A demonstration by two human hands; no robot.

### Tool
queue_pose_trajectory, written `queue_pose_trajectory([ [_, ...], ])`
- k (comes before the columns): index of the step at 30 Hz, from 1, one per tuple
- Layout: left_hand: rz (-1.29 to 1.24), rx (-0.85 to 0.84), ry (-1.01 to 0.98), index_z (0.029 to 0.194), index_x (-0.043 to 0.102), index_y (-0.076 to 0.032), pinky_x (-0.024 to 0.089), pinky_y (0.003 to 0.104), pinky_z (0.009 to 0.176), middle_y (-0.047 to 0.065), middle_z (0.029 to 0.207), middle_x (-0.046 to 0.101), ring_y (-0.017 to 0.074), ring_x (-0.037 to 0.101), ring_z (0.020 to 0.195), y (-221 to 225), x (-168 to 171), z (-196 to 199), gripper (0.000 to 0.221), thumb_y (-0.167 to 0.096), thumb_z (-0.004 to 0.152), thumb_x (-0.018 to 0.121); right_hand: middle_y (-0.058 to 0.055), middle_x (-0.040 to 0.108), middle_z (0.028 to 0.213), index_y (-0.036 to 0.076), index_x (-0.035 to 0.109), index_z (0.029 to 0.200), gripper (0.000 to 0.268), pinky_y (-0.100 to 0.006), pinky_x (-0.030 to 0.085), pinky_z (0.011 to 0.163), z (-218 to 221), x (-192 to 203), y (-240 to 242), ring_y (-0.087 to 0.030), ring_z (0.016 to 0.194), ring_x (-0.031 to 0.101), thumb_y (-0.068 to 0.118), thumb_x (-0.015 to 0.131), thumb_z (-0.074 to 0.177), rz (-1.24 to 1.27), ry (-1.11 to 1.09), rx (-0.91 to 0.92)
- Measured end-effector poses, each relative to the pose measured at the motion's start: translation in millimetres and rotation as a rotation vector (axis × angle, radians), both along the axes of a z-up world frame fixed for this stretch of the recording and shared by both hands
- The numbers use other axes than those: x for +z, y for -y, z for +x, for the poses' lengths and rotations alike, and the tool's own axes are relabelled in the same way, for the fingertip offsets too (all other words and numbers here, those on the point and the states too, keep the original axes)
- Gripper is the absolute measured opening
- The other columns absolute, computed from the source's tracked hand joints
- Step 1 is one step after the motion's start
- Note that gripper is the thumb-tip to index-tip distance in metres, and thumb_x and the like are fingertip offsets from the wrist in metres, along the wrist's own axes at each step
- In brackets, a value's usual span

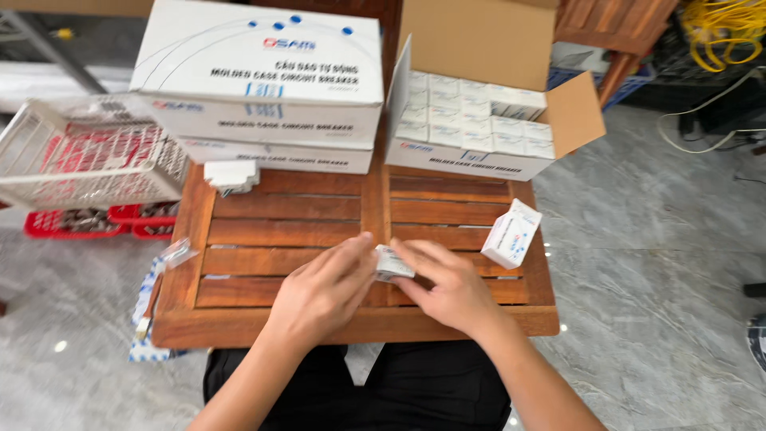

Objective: The person unboxes molded case circuit breakers from small individual boxes and places the units into a larger shipping carton. The person also handles small clear plastic bags containing screws.

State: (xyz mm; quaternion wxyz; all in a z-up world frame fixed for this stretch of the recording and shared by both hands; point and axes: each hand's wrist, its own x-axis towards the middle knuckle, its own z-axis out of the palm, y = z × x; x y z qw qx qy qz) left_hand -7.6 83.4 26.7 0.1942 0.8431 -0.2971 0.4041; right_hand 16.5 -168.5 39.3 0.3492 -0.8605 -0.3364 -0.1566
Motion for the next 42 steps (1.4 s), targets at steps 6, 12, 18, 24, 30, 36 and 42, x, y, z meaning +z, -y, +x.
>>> queue_pose_trajectory([
  [6, -0.161, 0.157, -0.311, 0.126, 0.080, -0.012, 0.063, 0.034, 0.078, 0.006, 0.138, 0.076, 0.0214, 0.078, 0.097, -16, 21, -31, 0.022, -0.010, 0.104, 0.079, -0.011, 0.078, 0.138, 0.009, 0.077, 0.142, 0.040, -0.041, 0.056, 0.102, 114, 58, 115, -0.030, 0.123, 0.073, 0.010, 0.083, 0.102, -0.111, 0.065, -0.336],
  [12, -0.110, 0.289, -0.274, 0.119, 0.085, -0.018, 0.060, 0.041, 0.090, 0.006, 0.127, 0.079, 0.0266, 0.073, 0.096, -61, 18, -42, 0.020, -0.014, 0.100, 0.085, -0.011, 0.072, 0.142, 0.010, 0.076, 0.149, 0.051, -0.045, 0.048, 0.112, 224, 105, 157, -0.033, 0.126, 0.068, 0.005, 0.080, 0.098, -0.316, -0.103, -0.404],
  [18, 0.076, 0.806, -0.259, 0.128, 0.090, -0.020, 0.061, 0.046, 0.102, 0.007, 0.144, 0.082, 0.0294, 0.076, 0.112, -151, -1, -43, 0.025, -0.020, 0.104, 0.087, -0.013, 0.070, 0.137, 0.017, 0.074, 0.154, 0.052, -0.050, 0.045, 0.108, 251, 117, 137, -0.038, 0.123, 0.063, 0.013, 0.074, 0.103, -0.505, -0.287, -0.408],
  [24, 0.005, 0.801, -0.483, 0.146, 0.080, -0.006, 0.055, 0.054, 0.108, 0.019, 0.148, 0.075, 0.0386, 0.071, 0.133, -202, -27, -33, 0.056, -0.034, 0.097, 0.081, -0.013, 0.084, 0.128, 0.021, 0.077, 0.157, 0.062, -0.044, 0.052, 0.089, 283, 118, 155, -0.034, 0.103, 0.076, 0.024, 0.087, 0.096, -0.653, -0.372, -0.454],
  [30, -0.091, 0.779, -0.870, 0.146, 0.072, -0.019, 0.055, 0.063, 0.095, 0.010, 0.150, 0.071, 0.0453, 0.069, 0.120, -183, -15, -29, 0.057, -0.044, 0.095, 0.077, -0.007, 0.060, 0.170, 0.024, 0.072, 0.158, 0.048, -0.053, 0.051, 0.110, 268, 102, 123, -0.038, 0.130, 0.069, 0.025, 0.065, 0.110, -0.722, -0.545, -0.467],
  [36, 0.002, 0.798, -0.700, 0.133, 0.083, -0.020, 0.054, 0.059, 0.092, 0.003, 0.130, 0.073, 0.0418, 0.066, 0.110, -171, -47, -35, 0.037, -0.037, 0.099, 0.080, 0.000, 0.065, 0.162, 0.023, 0.084, 0.143, 0.039, -0.048, 0.050, 0.107, 241, 86, 134, -0.033, 0.106, 0.071, 0.025, 0.062, 0.110, -0.618, -0.359, -0.490],
  [42, 0.192, 0.822, -0.562, 0.111, 0.083, -0.035, 0.057, 0.047, 0.093, -0.007, 0.110, 0.073, 0.0298, 0.073, 0.099, -138, -46, -40, 0.011, -0.035, 0.107, 0.073, -0.008, 0.085, 0.098, 0.025, 0.089, 0.136, 0.031, -0.041, 0.054, 0.088, 135, 91, 136, -0.026, 0.089, 0.076, 0.026, 0.069, 0.112, -0.359, -0.258, -0.631],
])
